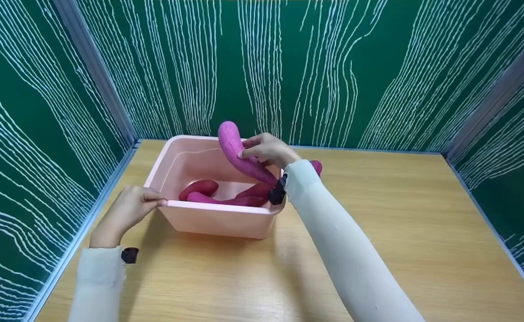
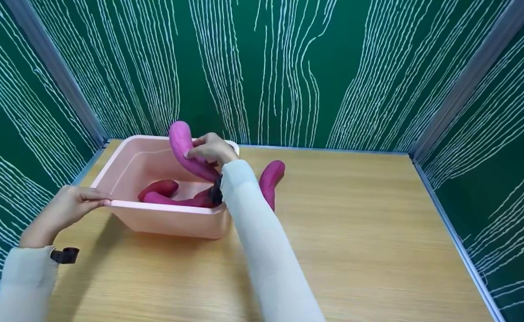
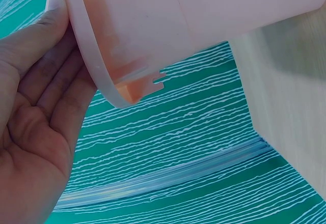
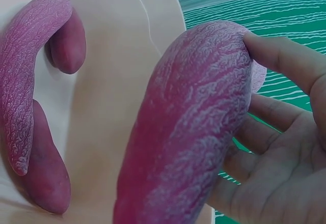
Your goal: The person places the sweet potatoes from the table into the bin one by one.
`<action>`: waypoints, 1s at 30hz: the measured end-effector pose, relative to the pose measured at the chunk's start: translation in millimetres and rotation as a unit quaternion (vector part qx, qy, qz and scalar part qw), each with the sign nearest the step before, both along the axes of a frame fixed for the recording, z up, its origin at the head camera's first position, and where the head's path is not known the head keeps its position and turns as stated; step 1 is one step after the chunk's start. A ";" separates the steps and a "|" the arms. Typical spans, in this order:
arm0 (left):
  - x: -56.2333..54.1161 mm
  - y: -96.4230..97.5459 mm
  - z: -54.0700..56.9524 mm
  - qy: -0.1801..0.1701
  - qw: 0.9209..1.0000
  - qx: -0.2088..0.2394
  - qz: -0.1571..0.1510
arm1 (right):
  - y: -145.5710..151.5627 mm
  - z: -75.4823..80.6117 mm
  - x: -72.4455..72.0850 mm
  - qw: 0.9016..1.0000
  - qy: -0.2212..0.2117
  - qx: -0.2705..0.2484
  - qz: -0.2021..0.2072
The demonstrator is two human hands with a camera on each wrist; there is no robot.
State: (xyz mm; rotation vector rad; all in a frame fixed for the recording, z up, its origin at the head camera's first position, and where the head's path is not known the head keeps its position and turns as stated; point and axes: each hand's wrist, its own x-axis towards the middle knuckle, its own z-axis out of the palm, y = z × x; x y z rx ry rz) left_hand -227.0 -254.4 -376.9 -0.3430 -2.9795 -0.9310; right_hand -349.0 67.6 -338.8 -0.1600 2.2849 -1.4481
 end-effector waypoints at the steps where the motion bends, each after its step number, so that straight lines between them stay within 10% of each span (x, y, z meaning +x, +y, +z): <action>1: 0.0 -0.1 -0.1 0.000 1.000 0.000 0.000 | 0.1 -0.4 0.4 1.000 0.000 0.000 -0.001; 30: -0.2 -0.8 -1.6 0.016 1.000 0.004 -0.005 | 9.8 -1.0 1.2 1.000 -0.002 -0.002 -0.009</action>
